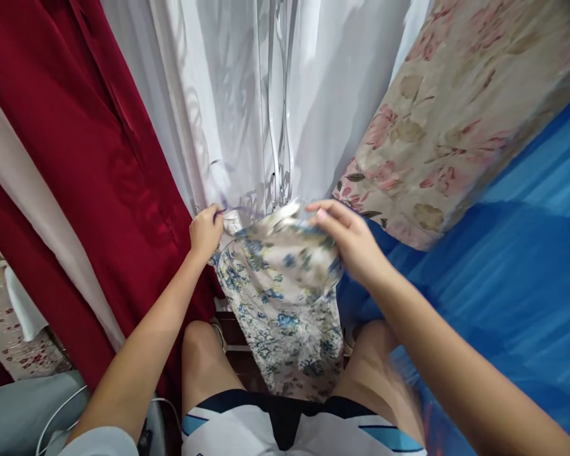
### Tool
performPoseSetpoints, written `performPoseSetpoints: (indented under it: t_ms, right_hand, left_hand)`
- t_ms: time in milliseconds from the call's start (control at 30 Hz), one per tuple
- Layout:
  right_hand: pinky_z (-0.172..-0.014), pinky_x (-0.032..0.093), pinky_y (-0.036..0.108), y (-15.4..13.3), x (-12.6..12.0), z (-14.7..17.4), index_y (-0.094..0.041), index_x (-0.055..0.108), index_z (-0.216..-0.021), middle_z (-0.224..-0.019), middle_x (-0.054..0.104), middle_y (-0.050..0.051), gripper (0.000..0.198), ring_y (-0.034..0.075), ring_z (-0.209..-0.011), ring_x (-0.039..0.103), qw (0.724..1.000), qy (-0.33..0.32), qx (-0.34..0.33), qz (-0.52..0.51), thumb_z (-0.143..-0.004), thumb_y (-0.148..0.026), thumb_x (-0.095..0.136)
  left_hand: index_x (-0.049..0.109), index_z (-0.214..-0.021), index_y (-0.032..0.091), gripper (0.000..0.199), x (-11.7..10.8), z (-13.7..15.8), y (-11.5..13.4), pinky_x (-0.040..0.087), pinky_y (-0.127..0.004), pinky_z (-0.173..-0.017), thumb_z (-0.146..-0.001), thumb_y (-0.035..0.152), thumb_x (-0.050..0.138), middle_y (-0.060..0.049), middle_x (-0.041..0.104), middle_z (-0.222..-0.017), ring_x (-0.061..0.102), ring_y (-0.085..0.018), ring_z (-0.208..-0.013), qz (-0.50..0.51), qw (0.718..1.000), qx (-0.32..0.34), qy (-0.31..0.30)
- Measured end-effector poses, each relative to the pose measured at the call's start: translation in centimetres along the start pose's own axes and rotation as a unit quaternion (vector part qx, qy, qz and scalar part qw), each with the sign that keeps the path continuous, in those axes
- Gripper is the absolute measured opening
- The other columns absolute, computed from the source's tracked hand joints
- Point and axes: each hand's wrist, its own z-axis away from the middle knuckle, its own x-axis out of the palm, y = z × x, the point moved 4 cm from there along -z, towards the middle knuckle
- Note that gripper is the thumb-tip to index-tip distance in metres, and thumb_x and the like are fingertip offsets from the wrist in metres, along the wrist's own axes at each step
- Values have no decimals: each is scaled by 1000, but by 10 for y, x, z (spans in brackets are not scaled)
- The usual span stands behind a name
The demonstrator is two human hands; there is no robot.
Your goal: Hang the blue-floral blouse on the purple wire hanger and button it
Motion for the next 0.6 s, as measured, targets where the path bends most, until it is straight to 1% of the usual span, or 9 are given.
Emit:
performPoseSetpoints:
  t_ms: [67, 100, 167, 233, 333, 400, 467, 533, 600]
  right_hand:
    - [-83, 56, 37, -19, 32, 43, -32, 50, -136, -108, 71, 4, 43, 22, -95, 68, 984, -177, -19, -2, -95, -46, 54]
    - [-88, 55, 39, -24, 43, 65, -34, 44, -142, -116, 69, 5, 51, 23, -102, 67, 963, -267, -38, 4, -94, -44, 57]
    - [-101, 50, 42, -20, 53, 95, -36, 38, -147, -134, 60, 6, 64, 26, -120, 59, 939, -331, -75, 56, -89, -41, 64]
    - [-112, 40, 48, 1, 52, 103, -35, 31, -152, -149, 47, 7, 76, 29, -136, 45, 939, -295, -106, 138, -86, -37, 68]
    - [-117, 24, 62, 45, 52, 97, -29, 11, -158, -160, 29, 13, 105, 37, -146, 27, 933, -212, -118, 265, -75, -36, 76]
    - [-115, 23, 67, 68, 55, 94, -25, 0, -159, -159, 28, 18, 121, 42, -145, 27, 928, -177, -119, 307, -68, -36, 79]
    - [-109, 35, 65, 80, 55, 97, -24, -1, -159, -153, 38, 19, 121, 44, -138, 39, 933, -140, -120, 310, -67, -33, 77]
    - [-97, 50, 58, 83, 45, 105, -30, 9, -158, -145, 49, 16, 107, 42, -126, 52, 940, -98, -110, 306, -70, -31, 72]
    - [-87, 56, 52, 82, 23, 113, -37, 24, -152, -136, 56, 11, 91, 40, -116, 61, 941, -64, -91, 319, -73, -32, 68]
  left_hand:
    - [55, -75, 20, 16, 0, 17, -19, 36, -26, -62, -81, 18, 40, -2, 52, -65, 52, -17, -66, 98, 991, -67, 58]
    - [50, -71, 20, 15, 2, 27, -26, 35, -24, -58, -80, 18, 38, 0, 47, -61, 48, -15, -60, 158, 978, -106, 81]
    - [44, -68, 20, 9, 10, 49, -30, 31, -22, -52, -77, 21, 40, 3, 39, -57, 40, -12, -52, 287, 938, -174, 85]
    - [40, -67, 20, 9, 27, 65, -15, 30, -21, -49, -73, 23, 46, 4, 36, -56, 35, -10, -48, 427, 879, -212, -1]
    - [41, -68, 19, 14, 57, 87, 41, 31, -22, -47, -68, 22, 55, 4, 38, -58, 36, -8, -46, 592, 727, -253, -238]
    - [48, -73, 18, 13, 69, 99, 82, 39, -22, -51, -66, 17, 58, 1, 48, -65, 45, -8, -51, 640, 642, -264, -329]
    - [53, -80, 17, 18, 73, 105, 111, 48, -24, -64, -65, 11, 60, -2, 58, -79, 56, -10, -64, 659, 621, -265, -331]
    - [58, -90, 17, 28, 73, 109, 127, 52, -29, -80, -64, 8, 64, -5, 65, -96, 64, -15, -84, 659, 628, -249, -330]
    - [62, -102, 18, 41, 70, 110, 130, 52, -38, -91, -63, 9, 72, -10, 67, -111, 65, -24, -104, 649, 644, -225, -338]
